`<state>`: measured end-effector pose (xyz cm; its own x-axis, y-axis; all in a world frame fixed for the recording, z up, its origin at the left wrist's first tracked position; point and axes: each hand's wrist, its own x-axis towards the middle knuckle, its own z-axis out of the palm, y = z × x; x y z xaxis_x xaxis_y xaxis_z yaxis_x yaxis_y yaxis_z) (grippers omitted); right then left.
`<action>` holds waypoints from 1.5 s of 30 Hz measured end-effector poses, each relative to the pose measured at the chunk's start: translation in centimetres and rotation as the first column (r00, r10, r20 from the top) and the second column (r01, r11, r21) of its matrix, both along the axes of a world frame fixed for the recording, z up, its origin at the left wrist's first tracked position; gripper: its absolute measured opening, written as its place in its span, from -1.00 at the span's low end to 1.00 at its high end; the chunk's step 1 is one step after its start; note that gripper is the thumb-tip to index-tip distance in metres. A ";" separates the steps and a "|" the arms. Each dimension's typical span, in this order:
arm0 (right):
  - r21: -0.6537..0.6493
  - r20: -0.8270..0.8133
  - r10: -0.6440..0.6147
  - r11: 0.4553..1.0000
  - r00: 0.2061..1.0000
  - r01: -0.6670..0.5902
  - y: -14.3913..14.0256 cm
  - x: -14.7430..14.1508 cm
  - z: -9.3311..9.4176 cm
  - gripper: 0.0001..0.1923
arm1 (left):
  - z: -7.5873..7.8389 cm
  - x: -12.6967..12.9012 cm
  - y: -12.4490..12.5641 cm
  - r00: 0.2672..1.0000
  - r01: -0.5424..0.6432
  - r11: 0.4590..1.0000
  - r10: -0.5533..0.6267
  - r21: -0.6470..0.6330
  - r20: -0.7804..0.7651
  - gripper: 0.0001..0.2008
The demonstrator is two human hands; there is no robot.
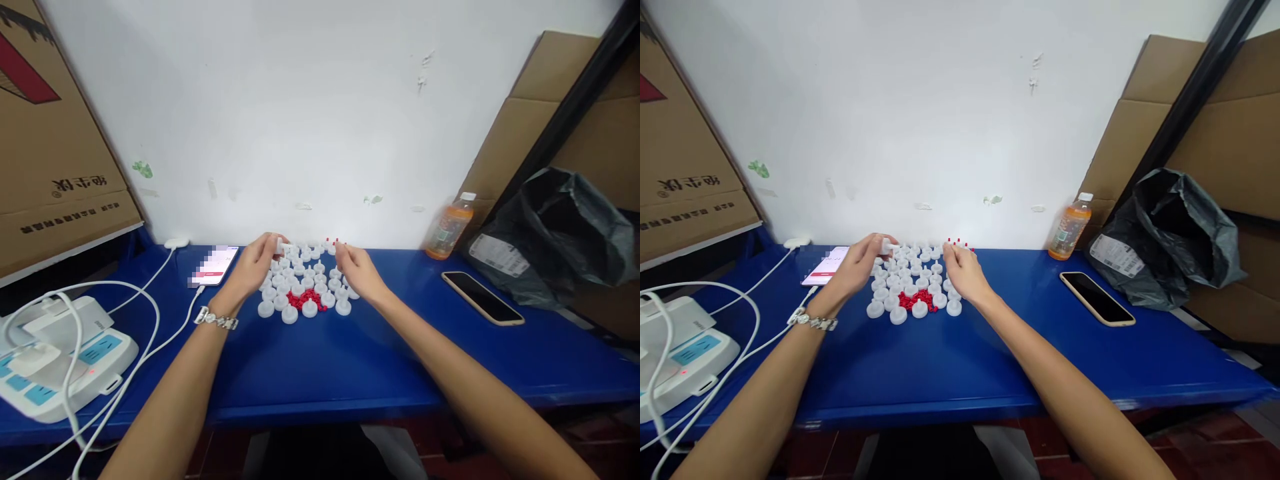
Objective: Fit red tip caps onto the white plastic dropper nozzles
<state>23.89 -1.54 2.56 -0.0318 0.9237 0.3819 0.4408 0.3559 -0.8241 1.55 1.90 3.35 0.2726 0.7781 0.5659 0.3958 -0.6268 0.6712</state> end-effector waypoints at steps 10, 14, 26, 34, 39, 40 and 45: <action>-0.013 0.116 0.164 0.986 0.980 -0.164 0.1 -0.6 -0.7 -0.61 | -0.9 0.4 -0.8 0.975 0.078 0.996 -0.083 -0.032 -0.204 -0.68; 0.046 0.003 0.152 0.987 0.988 -0.151 0.7 -1.1 -1.0 -0.68 | -1.4 1.3 -0.8 0.968 0.132 0.991 -0.128 0.006 -0.215 -0.67; 0.092 0.349 -0.098 0.993 0.932 0.070 8.5 -0.8 -0.7 -0.93 | -3.3 1.0 0.6 0.955 -0.013 0.997 0.034 0.073 -0.294 -0.69; -0.007 0.656 -0.075 0.994 0.751 0.105 8.8 -2.6 -1.3 -0.87 | -3.1 1.1 0.5 0.962 0.002 0.999 0.008 0.036 -0.274 -0.56; 0.023 0.530 -0.171 0.982 0.831 0.187 7.4 -1.4 -1.4 -0.70 | -3.3 1.3 0.5 0.968 0.018 0.998 -0.004 0.054 -0.251 -0.54; 0.037 0.499 -0.214 0.973 0.840 0.226 7.1 -0.5 -1.4 -0.71 | -3.3 1.4 0.4 0.969 0.020 0.998 -0.005 0.058 -0.248 -0.55; 0.002 0.424 -0.427 0.882 0.799 0.471 6.8 5.2 -2.5 -0.71 | -2.3 3.4 0.4 0.948 0.056 0.995 -0.028 0.079 -0.316 -0.58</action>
<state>29.12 5.23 0.09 0.2662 0.9042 0.3339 0.8287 -0.0377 -0.5585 4.97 2.33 1.03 0.4786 0.7144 0.5105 0.5503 -0.6971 0.4596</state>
